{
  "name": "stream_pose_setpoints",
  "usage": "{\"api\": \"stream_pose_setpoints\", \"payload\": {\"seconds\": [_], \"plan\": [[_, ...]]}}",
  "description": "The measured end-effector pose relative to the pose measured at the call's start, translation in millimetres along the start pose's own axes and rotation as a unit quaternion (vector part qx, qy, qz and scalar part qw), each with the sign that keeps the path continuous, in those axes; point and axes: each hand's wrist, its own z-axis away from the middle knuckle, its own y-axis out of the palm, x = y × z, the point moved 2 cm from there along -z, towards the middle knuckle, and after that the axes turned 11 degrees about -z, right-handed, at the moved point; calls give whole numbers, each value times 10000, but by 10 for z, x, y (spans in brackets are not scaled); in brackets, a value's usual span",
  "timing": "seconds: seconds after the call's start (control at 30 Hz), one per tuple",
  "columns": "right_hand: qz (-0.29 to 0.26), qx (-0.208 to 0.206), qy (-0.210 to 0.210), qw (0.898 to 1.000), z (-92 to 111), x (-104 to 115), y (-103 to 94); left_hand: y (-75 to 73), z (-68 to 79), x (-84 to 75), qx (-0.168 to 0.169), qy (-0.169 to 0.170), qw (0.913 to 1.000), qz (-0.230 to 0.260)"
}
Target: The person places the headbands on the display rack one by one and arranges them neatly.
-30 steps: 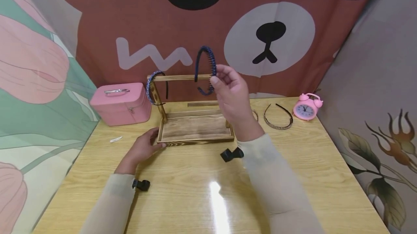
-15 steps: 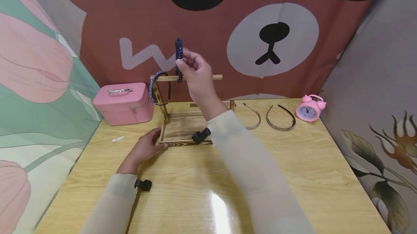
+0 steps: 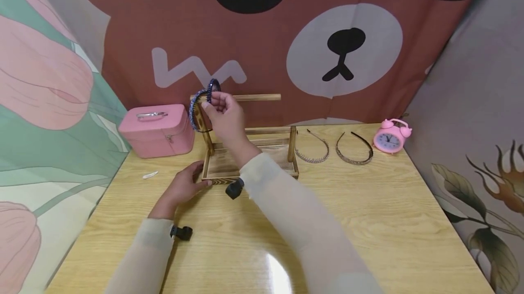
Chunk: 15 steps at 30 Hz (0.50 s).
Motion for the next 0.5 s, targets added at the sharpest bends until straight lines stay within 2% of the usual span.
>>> {"api": "stream_pose_setpoints", "payload": {"seconds": [0.2, 0.5], "plan": [[155, -161, 83, 9997, 45, -209, 103, -9, 8, 7, -85, 0, 10000, -45], [251, -377, 190, 9988, 57, -323, 161, 5, -13, 19, -12, -41, 10000, -87]]}}
